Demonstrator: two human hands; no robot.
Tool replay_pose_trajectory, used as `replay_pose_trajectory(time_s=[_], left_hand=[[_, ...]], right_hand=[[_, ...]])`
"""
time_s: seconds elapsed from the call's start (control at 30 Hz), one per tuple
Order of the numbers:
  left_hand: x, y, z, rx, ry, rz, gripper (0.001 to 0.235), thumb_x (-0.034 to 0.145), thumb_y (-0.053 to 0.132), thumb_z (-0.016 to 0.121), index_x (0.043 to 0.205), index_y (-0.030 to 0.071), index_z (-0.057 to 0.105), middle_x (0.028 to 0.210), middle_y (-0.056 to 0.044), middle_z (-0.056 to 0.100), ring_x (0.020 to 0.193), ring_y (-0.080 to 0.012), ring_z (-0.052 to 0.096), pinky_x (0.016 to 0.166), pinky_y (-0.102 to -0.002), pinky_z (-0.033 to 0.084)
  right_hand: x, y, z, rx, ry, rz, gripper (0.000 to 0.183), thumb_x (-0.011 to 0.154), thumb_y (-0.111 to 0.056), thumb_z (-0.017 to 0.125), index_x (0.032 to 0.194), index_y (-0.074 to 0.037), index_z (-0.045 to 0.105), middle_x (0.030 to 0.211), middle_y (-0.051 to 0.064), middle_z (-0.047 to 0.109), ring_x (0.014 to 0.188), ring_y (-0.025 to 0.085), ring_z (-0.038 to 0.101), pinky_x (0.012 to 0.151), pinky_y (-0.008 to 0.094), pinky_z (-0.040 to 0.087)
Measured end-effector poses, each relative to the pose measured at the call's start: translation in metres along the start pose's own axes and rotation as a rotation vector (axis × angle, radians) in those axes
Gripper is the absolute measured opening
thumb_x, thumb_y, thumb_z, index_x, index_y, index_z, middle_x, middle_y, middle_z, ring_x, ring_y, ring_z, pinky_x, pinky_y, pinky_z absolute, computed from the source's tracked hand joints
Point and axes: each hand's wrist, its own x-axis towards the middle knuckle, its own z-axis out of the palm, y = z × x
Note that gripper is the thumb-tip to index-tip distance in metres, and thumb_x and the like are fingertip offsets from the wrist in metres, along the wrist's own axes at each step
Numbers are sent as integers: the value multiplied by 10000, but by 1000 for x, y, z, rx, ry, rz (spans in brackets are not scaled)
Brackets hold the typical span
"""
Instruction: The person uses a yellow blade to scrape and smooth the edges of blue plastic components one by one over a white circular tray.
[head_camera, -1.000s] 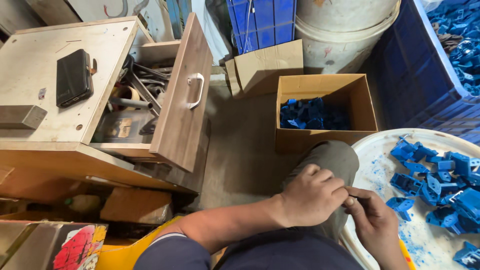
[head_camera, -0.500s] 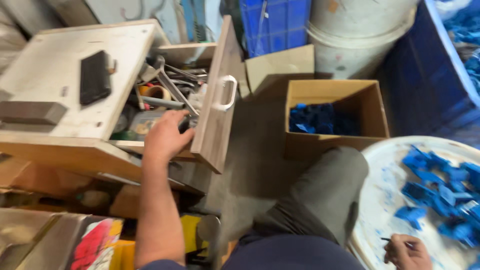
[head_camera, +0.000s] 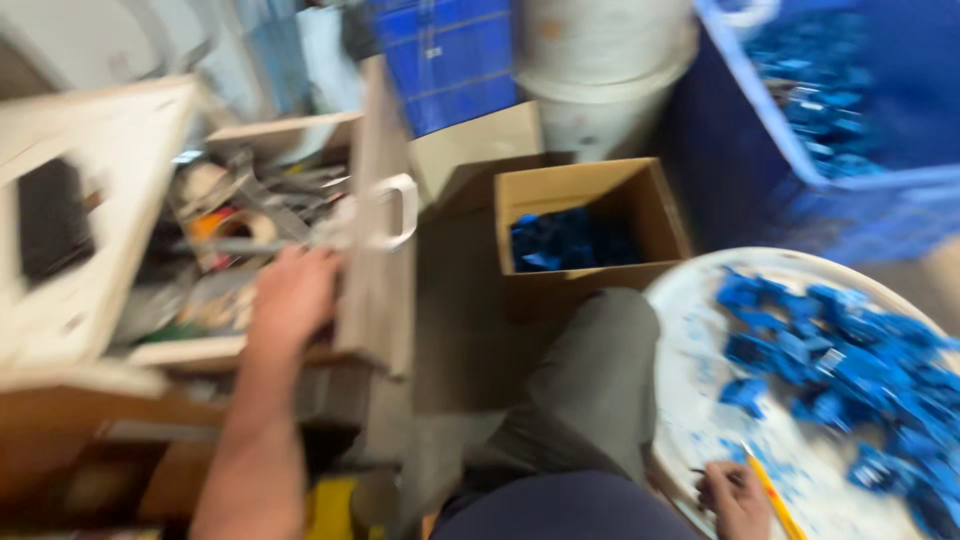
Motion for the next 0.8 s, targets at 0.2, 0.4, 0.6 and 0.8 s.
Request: replay_pose_trajectory(time_s=[0.2,0.4,0.6,0.8], left_hand=[[-8,-18,-18,-554,382,-246,361,872,224,754,1204,93,702,1148,-164,706,1076,-380,645,921,-480,525],[-10,-15,-29,-844,448,-227,361,851,164,774,1189,70,689,1187,-135,715,1106,-316,689,977,-408,541],[-23,-13,-26,-631,278,153,681,748,178,815,1367,27,576,1448,-180,539,1305,-386,513,1103,-449,406],[-24,-7,-40,-227,-357,-273,599,749,426,814,1319,338,654,1174,-85,746,1067,-333,703,899,-478,557]], right_hand=[[-5,-75,31,-57,35,-53,324,1068,-222,677,844,0,605,680,187,671,547,250,636,577,425,542],[-18,-131,62,-249,-6,23,332,991,-227,691,729,-23,670,699,225,706,606,267,666,597,444,561],[1,-55,23,13,-67,-192,210,1014,-219,661,981,-30,575,663,156,694,509,196,597,474,378,493],[-10,6,-2,-31,90,34,170,964,-198,656,987,-35,609,730,78,634,605,125,559,553,287,456]])
